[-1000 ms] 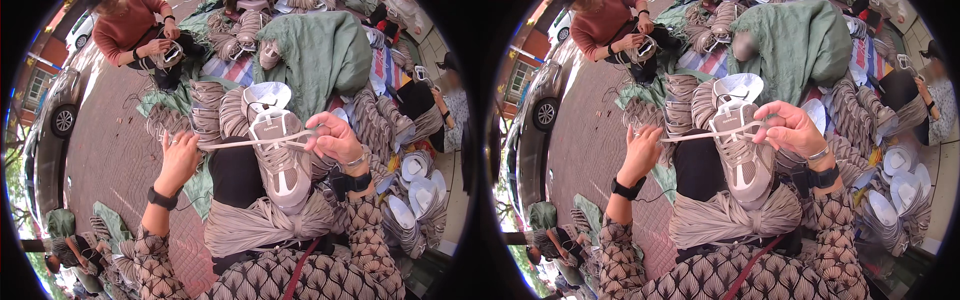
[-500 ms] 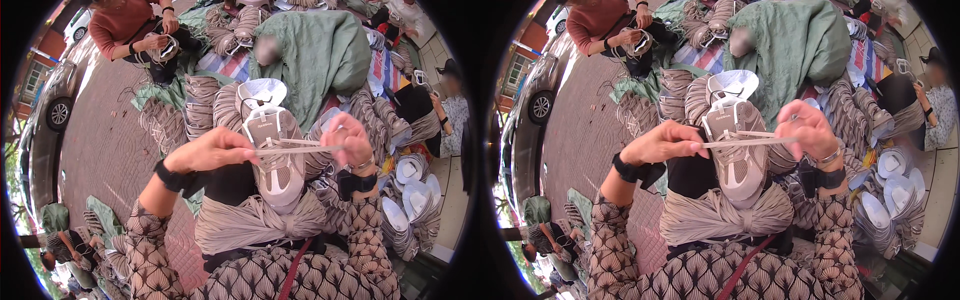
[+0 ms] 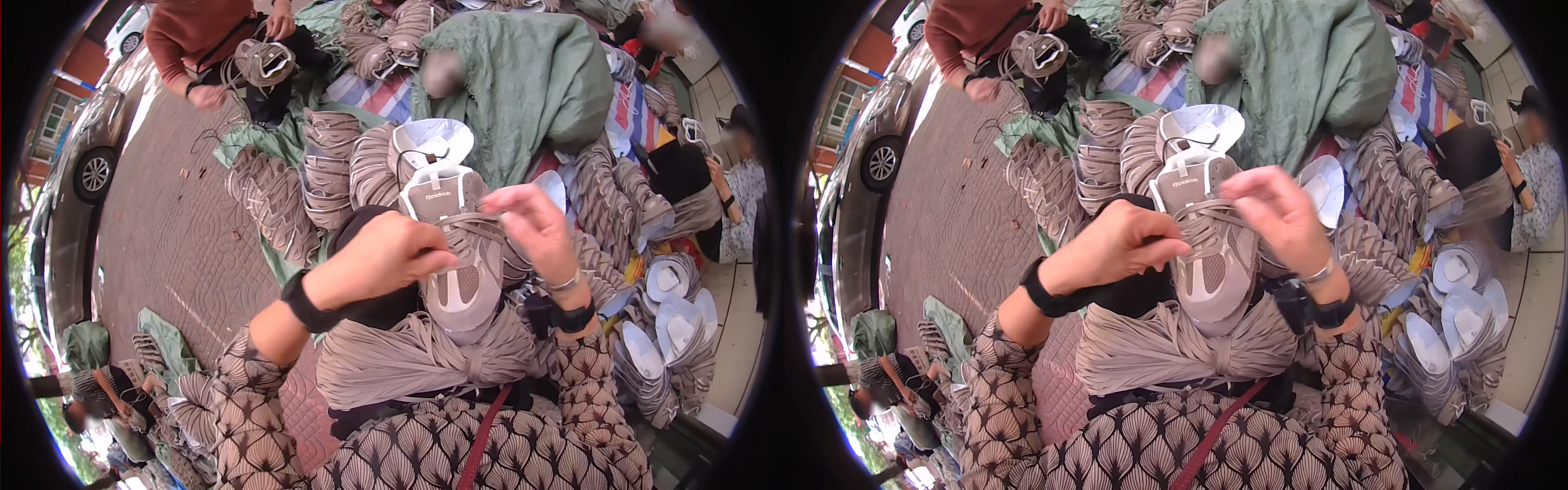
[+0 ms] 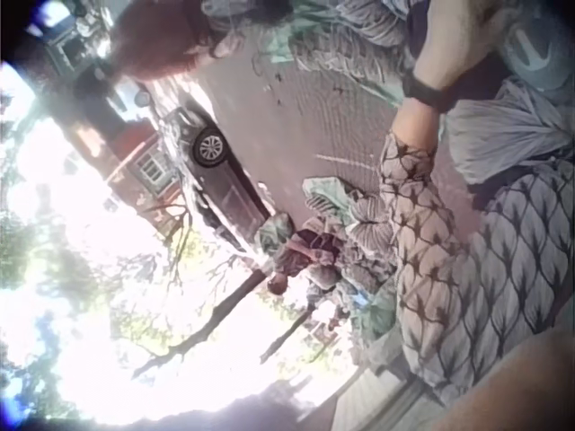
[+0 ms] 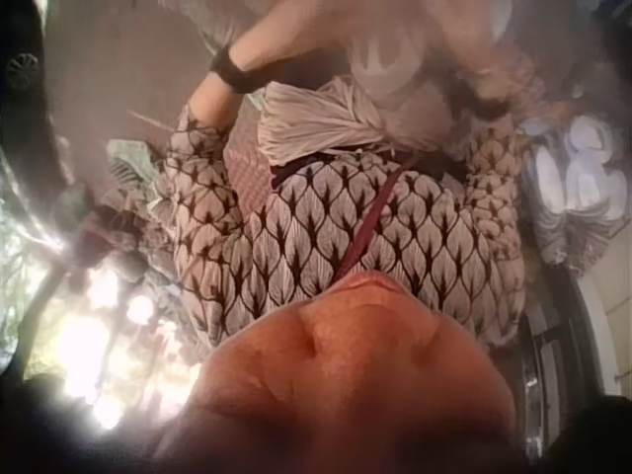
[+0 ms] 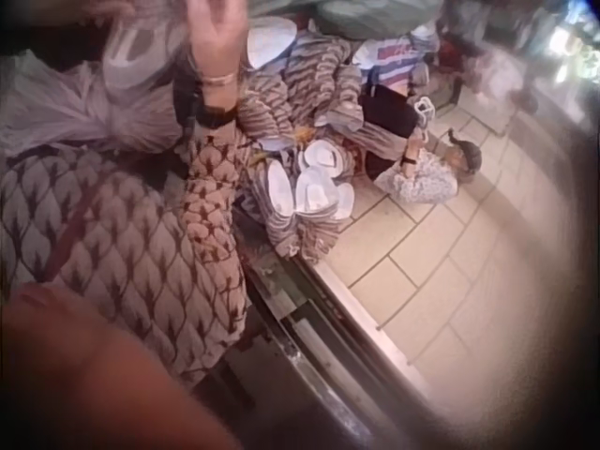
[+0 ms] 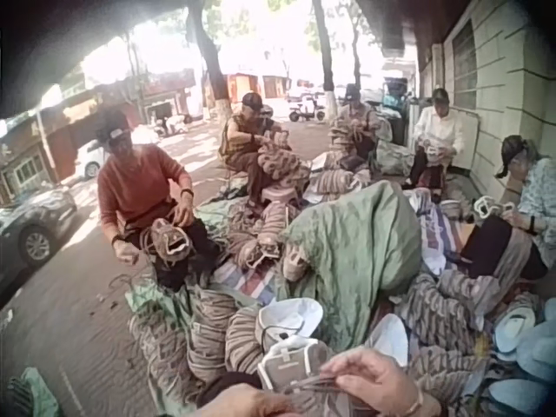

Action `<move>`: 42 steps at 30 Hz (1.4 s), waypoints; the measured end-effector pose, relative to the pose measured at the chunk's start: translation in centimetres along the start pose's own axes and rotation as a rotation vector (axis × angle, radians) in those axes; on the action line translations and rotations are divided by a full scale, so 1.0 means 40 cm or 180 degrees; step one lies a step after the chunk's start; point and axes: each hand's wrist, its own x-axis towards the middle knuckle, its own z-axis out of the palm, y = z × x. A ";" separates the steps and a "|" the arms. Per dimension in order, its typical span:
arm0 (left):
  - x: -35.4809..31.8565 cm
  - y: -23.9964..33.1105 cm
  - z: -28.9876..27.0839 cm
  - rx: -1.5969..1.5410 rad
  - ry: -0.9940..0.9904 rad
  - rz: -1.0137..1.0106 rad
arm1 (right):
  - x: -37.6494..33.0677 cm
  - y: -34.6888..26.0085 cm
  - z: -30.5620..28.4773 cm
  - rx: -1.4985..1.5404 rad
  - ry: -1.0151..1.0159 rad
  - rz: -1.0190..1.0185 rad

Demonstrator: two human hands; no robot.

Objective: The person threads a long shoelace through the eyelets of a white Reebok sneaker, pulling the lace through each hole and tightening it. The person works on a single shoe held in their lap, surrounded by many other laced shoes on a tarp.

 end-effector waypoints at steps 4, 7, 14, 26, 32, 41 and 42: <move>0.047 0.021 0.033 0.1353 0.0833 0.0554 | 0.035 -0.033 0.066 0.0743 -0.0663 0.0907; 0.028 0.016 0.009 0.1236 0.0694 0.0406 | 0.040 -0.058 0.032 0.0731 -0.1025 0.1592; -0.005 -0.048 0.034 0.0686 0.0393 0.0315 | 0.042 -0.042 0.058 0.0365 -0.1062 0.2049; 0.037 -0.139 0.081 0.1817 0.1544 0.0271 | 0.088 0.027 0.076 -0.2073 -0.0035 0.0216; 0.043 -0.153 0.081 0.1811 0.1340 0.0195 | 0.081 0.038 0.041 -0.3275 -0.0419 -0.0251; 0.061 -0.168 0.094 0.2139 0.1304 0.0188 | 0.072 0.075 0.056 -0.2718 -0.0185 -0.0142; 0.058 -0.171 0.092 0.2166 0.1268 0.0168 | 0.071 0.075 0.056 -0.2641 -0.0214 -0.0131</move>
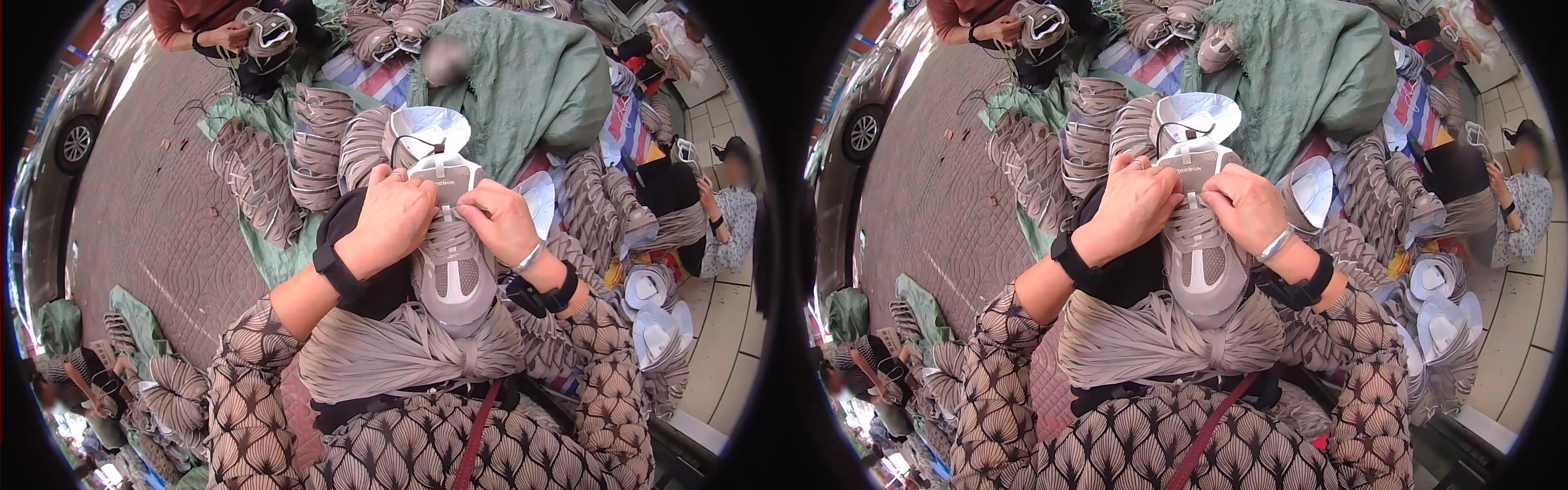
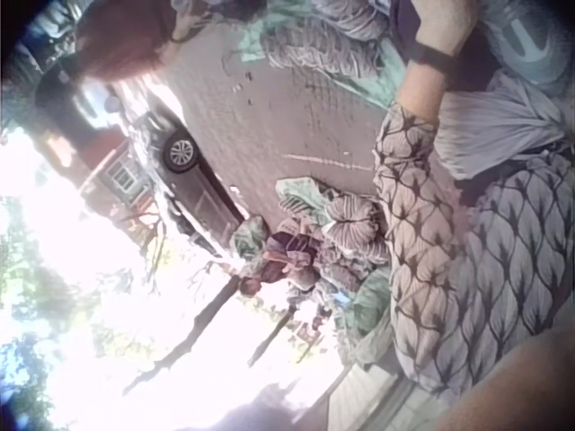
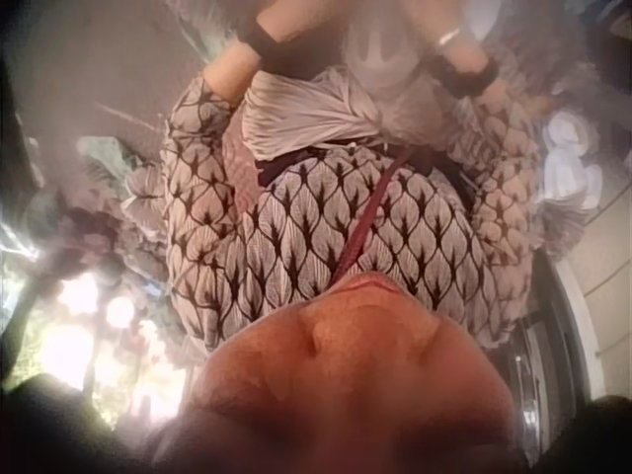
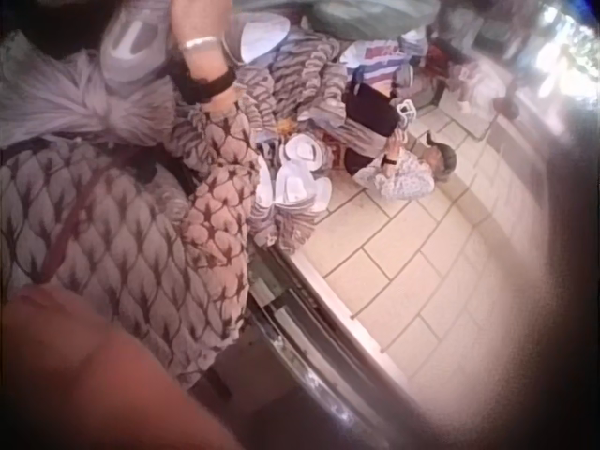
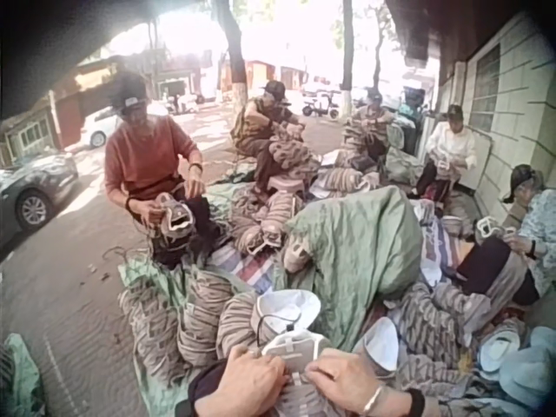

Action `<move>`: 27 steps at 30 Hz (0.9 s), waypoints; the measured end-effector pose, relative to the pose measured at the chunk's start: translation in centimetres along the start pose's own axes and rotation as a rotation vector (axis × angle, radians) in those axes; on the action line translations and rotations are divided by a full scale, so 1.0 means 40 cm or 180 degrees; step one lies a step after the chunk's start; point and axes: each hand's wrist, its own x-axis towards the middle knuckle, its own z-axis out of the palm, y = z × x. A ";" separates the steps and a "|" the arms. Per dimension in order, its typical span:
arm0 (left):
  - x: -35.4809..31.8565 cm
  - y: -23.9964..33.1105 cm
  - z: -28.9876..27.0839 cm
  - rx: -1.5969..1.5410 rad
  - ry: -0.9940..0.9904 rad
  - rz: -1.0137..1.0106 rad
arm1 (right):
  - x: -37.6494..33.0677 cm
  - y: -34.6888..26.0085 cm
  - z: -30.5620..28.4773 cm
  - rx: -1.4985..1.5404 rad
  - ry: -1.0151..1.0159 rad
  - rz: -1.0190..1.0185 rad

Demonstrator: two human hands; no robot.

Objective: The person threads a long shoelace through the eyelets of a white Reebok sneaker, pulling the lace through each hole and tightening it. The person works on a single shoe held in their lap, surrounded by many other laced shoes on a tarp.

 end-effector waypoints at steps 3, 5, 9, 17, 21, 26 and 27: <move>0.001 0.001 0.000 -0.0018 0.0042 0.0041 | -0.002 -0.003 -0.006 0.0158 -0.0014 0.0015; -0.002 0.000 -0.002 -0.0072 0.0028 0.0031 | -0.002 -0.013 -0.009 0.0171 0.0070 0.0058; 0.010 0.008 -0.008 0.0047 -0.0145 0.0007 | -0.002 -0.011 0.018 -0.0033 0.0097 0.0139; 0.021 0.009 0.001 0.0364 -0.0144 0.0332 | 0.002 0.004 0.023 -0.0267 -0.0111 0.0136; 0.036 0.015 -0.013 0.0199 -0.0150 0.0645 | 0.010 -0.020 0.017 -0.0876 0.0747 -0.0662; -0.091 -0.071 -0.191 0.0599 0.0062 0.0192 | -0.129 -0.003 -0.042 -0.0330 0.1435 0.0048; -0.137 -0.131 -0.207 0.0630 0.0215 0.0080 | -0.174 0.011 -0.041 -0.0134 0.1305 0.0302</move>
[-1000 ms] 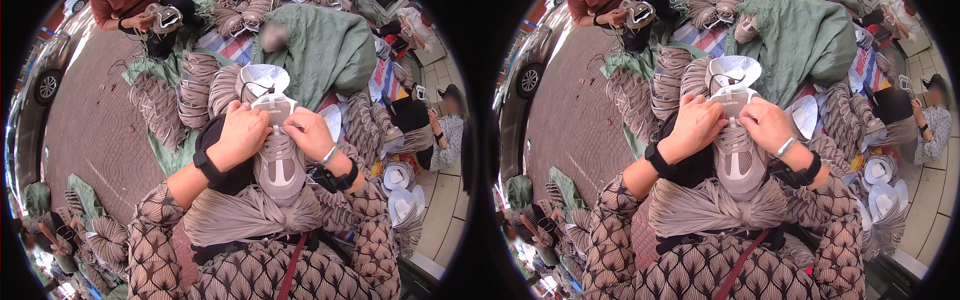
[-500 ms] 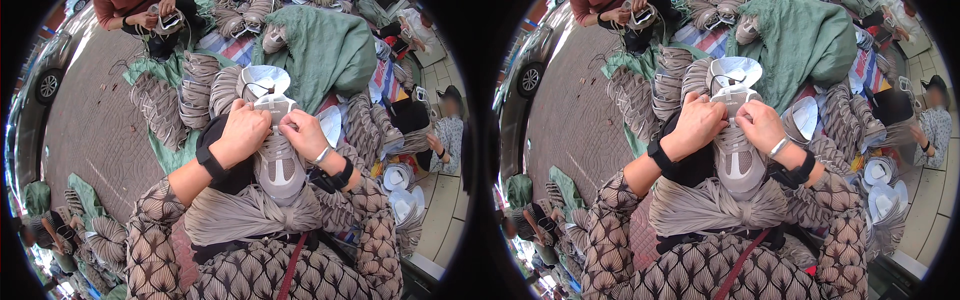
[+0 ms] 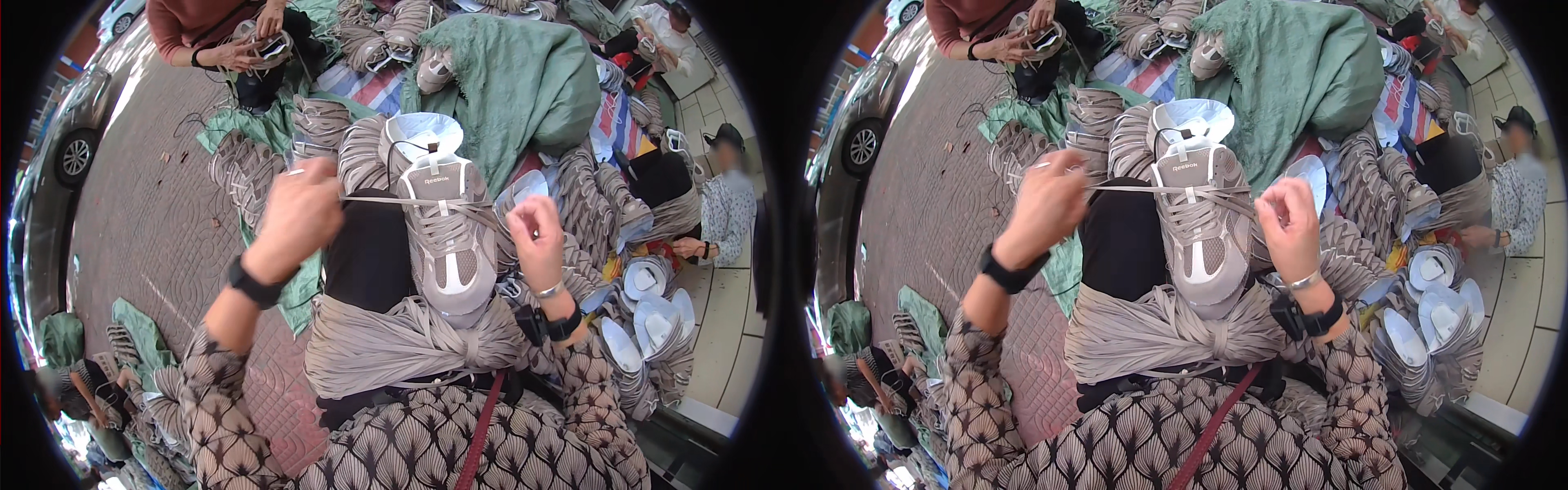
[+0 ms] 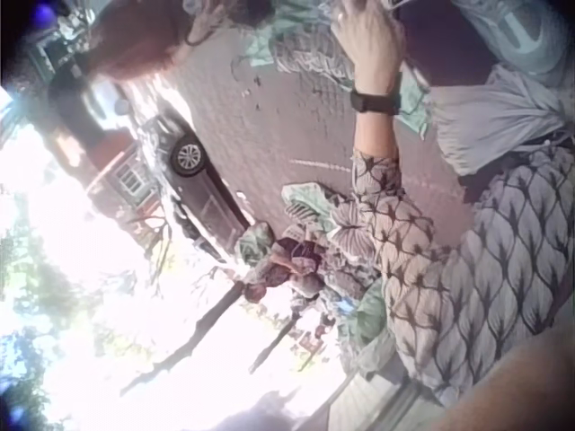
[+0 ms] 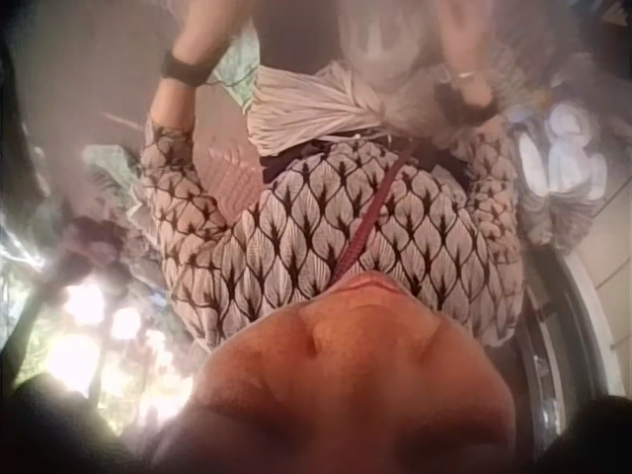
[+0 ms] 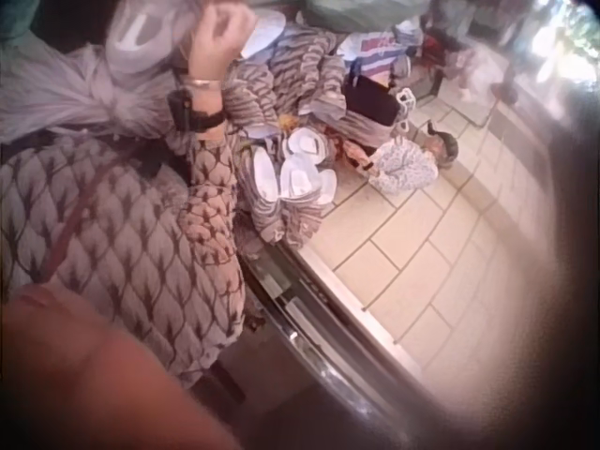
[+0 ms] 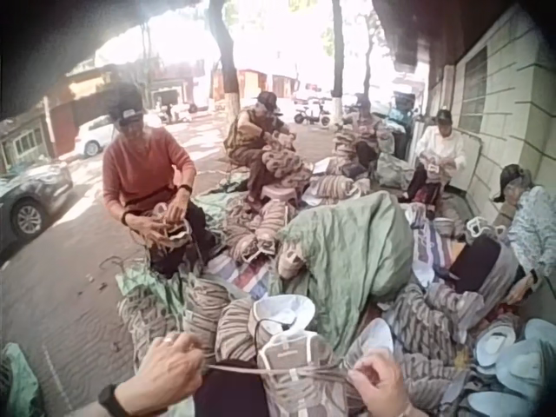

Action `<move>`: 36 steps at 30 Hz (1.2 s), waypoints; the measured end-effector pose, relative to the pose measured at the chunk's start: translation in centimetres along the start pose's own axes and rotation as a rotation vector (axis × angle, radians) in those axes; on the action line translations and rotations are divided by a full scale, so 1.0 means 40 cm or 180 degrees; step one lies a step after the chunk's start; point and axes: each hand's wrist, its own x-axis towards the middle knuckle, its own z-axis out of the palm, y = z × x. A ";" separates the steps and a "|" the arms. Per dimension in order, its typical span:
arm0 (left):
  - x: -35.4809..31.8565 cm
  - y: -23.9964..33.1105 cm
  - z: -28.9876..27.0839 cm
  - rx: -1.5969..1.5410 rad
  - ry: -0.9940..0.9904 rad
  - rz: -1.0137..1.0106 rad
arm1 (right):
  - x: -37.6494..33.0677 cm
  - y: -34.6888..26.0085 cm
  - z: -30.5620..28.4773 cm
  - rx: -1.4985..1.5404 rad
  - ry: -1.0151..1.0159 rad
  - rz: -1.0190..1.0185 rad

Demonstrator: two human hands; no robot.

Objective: The person threads a long shoelace through the eyelets of a white Reebok sneaker, pulling the lace through each hole and tightening it. The person works on a single shoe held in their lap, surrounded by many other laced shoes on a tarp.

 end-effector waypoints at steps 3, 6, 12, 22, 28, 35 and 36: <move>-0.187 -0.176 -0.044 0.0583 -0.0069 -0.0948 | -0.070 0.046 0.009 0.0536 -0.0380 0.0764; -0.430 -0.316 -0.076 0.1329 -0.0578 -0.2101 | -0.060 0.060 0.046 0.1025 -0.0616 0.1265; -0.748 -0.371 -0.108 0.1291 -0.0280 -0.2981 | -0.015 0.046 0.009 0.0898 -0.1148 0.1438; -0.849 -0.381 -0.022 -0.3748 0.2241 -0.5124 | 0.054 0.049 -0.226 -0.1696 -0.1190 -0.0799; -0.808 -0.402 0.072 -0.6284 0.3943 -0.4380 | 0.013 0.205 -0.335 -0.1430 -0.1166 0.1987; -0.834 -0.454 0.129 -0.6177 0.3374 -0.4529 | -0.094 0.462 -0.369 0.3778 0.1572 0.2548; -0.812 -0.437 0.116 -0.5659 0.3227 -0.4602 | -0.076 0.476 -0.375 0.3863 0.2049 0.2833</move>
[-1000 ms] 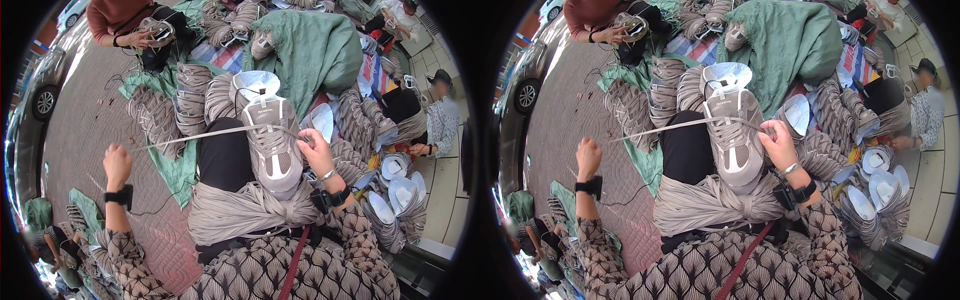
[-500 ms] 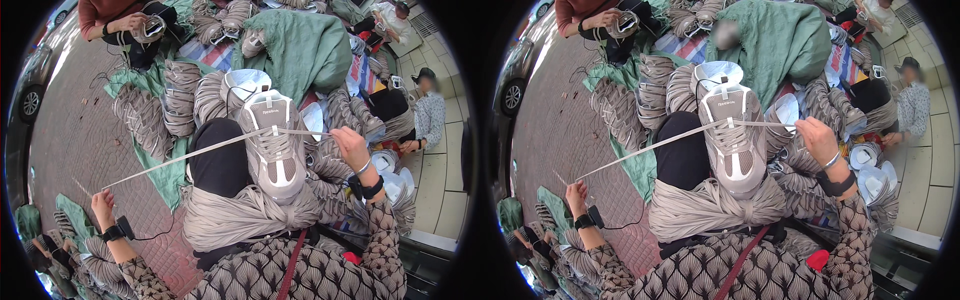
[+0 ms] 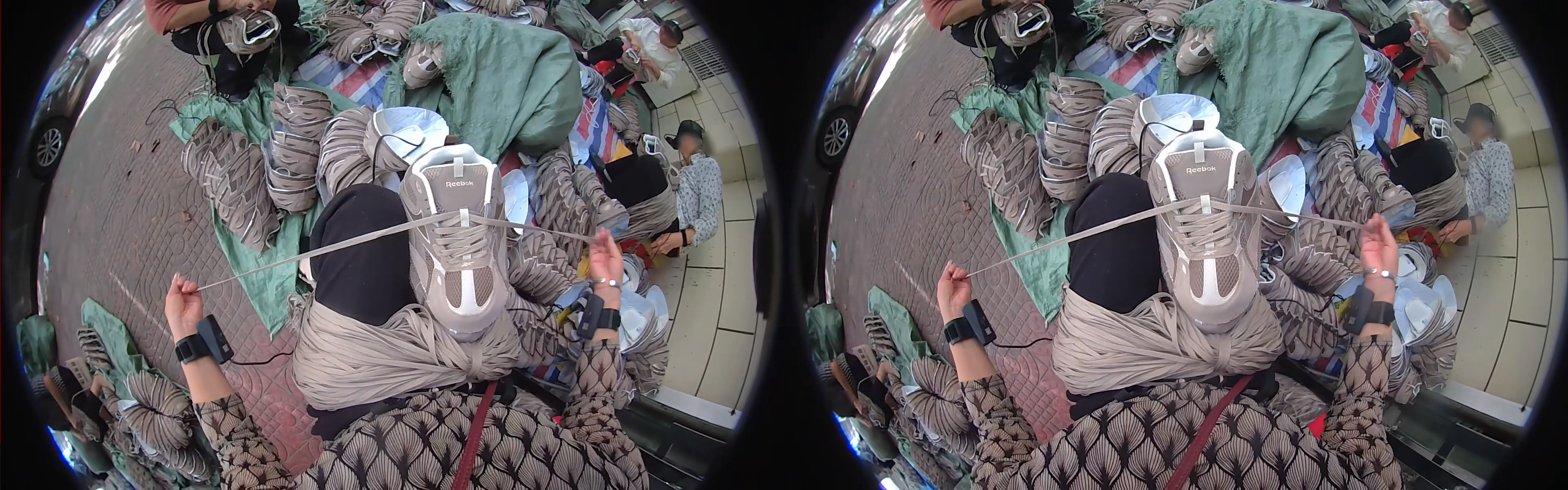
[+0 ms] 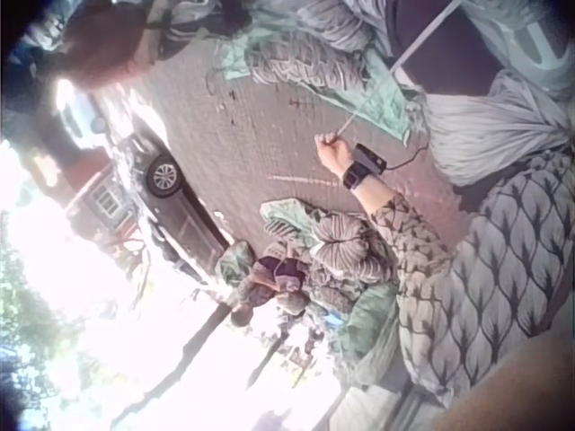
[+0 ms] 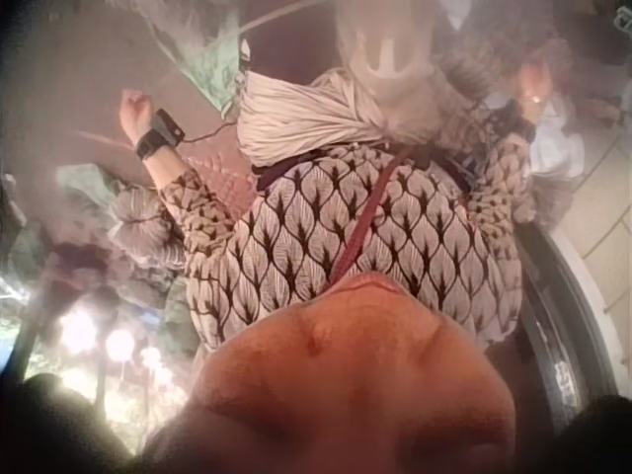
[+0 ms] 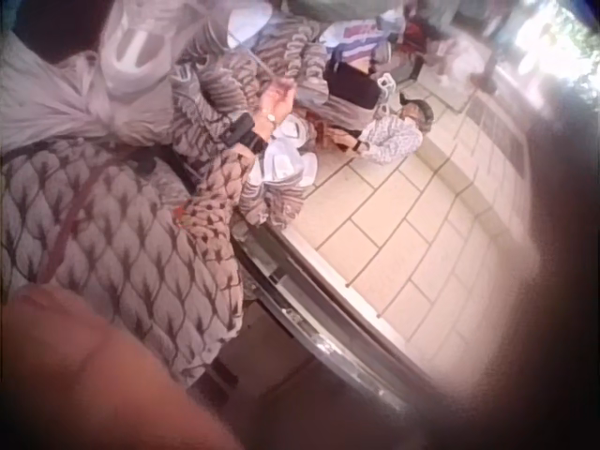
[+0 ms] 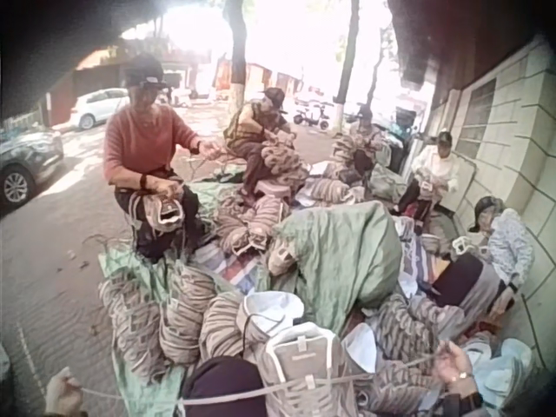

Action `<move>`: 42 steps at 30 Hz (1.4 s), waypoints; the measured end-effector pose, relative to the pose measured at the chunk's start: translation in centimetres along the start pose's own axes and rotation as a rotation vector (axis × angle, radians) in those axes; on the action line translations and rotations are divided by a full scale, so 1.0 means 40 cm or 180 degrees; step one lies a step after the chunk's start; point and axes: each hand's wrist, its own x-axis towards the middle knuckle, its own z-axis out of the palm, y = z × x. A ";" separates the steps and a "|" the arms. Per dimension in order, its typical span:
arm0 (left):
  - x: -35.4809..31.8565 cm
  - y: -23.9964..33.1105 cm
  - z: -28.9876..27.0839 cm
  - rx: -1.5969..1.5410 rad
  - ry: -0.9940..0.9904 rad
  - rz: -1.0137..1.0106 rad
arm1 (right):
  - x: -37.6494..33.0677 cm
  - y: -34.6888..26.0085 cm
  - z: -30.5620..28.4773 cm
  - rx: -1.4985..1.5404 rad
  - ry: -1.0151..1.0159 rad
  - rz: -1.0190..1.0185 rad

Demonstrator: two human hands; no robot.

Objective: The person threads a long shoelace through the eyelets of a white Reebok sneaker, pulling the lace through each hole and tightening it. The person works on a single shoe held in their lap, surrounded by many other laced shoes on a tarp.

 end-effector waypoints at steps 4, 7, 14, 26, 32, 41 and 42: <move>-0.045 -0.118 0.282 0.0593 -0.0232 -0.0119 | 0.100 -0.220 -0.166 -0.0440 0.0027 -0.0311; -0.181 -0.156 0.509 0.1168 -0.0895 -0.0025 | 0.011 -0.103 0.078 -0.1402 -0.0917 -0.0550; -0.372 -0.338 0.808 0.2340 -0.2727 -0.0288 | -0.297 0.125 0.486 -0.2595 -0.2721 -0.0220; -0.470 -0.435 0.809 0.3916 -0.3163 0.2062 | -0.396 0.192 0.501 -0.4060 -0.2695 -0.0857; -0.478 -0.444 0.826 0.3993 -0.3043 0.2597 | -0.409 0.203 0.524 -0.4533 -0.2896 -0.1584; -0.475 -0.438 0.879 0.4465 -0.3462 0.2930 | -0.367 0.200 0.519 -0.4049 -0.2770 -0.1014; -0.477 -0.433 0.879 0.4521 -0.3499 0.2886 | -0.358 0.202 0.515 -0.3977 -0.2738 -0.0772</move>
